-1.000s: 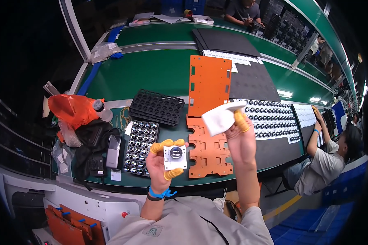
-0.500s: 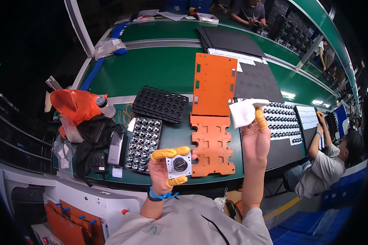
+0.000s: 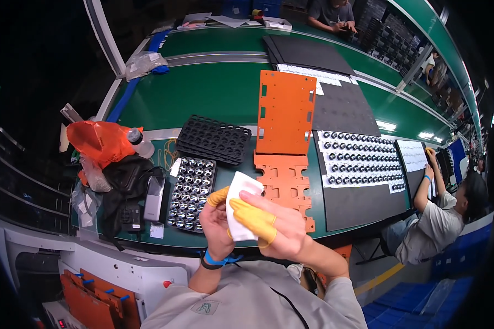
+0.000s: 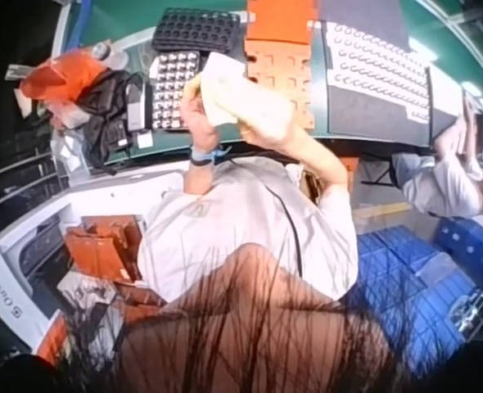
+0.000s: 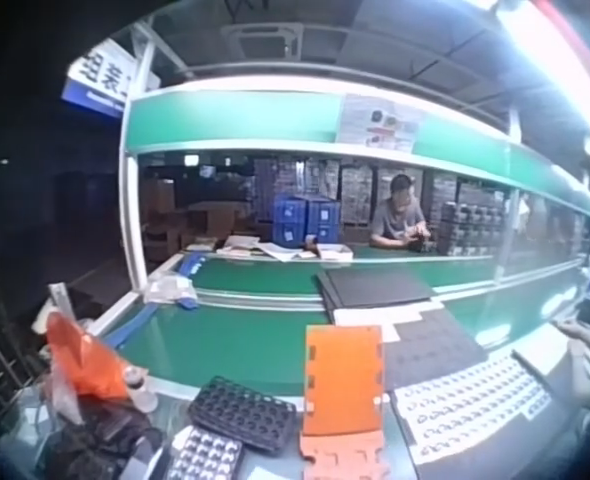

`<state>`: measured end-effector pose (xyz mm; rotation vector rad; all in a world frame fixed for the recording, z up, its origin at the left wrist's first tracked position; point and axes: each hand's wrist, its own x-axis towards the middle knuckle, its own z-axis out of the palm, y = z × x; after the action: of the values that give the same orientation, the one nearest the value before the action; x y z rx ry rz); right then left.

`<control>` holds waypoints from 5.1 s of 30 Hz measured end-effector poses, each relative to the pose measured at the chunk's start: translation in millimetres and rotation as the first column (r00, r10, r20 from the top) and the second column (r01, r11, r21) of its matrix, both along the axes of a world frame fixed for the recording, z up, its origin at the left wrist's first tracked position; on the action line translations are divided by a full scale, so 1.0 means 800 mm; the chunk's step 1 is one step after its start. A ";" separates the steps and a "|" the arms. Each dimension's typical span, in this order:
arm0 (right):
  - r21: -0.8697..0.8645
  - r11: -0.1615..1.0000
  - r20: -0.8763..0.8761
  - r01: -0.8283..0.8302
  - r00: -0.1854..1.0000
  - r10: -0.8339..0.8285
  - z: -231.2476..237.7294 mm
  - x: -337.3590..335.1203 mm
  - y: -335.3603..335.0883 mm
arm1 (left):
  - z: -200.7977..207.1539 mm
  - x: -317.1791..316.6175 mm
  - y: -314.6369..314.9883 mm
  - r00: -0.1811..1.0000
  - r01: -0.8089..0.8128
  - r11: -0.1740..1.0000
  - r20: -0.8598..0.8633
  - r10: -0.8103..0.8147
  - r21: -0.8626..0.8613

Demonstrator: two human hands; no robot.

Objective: Cleaning circular LED components with a cloth and placing them into a specialized assembly tray.

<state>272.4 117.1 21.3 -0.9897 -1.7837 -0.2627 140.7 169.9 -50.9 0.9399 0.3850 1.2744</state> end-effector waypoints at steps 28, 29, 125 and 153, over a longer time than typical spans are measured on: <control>-0.331 0.936 0.378 -0.121 0.892 0.249 -0.100 -0.177 0.437 | 0.011 -0.205 0.027 0.909 -0.405 0.910 0.069 0.411 -0.084; -0.145 0.971 0.386 -0.190 0.893 0.232 -0.111 -0.181 0.436 | 0.006 -0.209 0.031 0.907 -0.407 0.908 0.073 0.415 -0.098; -0.256 0.862 -0.044 -0.438 0.896 0.442 0.012 -0.087 0.135 | 0.004 -0.145 0.095 0.994 -0.084 0.996 0.075 0.085 -0.024; -0.321 0.863 -0.782 -0.389 0.623 -0.010 0.011 -0.018 0.157 | 0.040 -0.158 0.067 0.978 -0.116 0.986 0.187 0.093 0.120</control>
<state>257.6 242.3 30.5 -1.0028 -1.1234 0.6993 14.2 223.9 -18.8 0.9138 0.2132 1.4831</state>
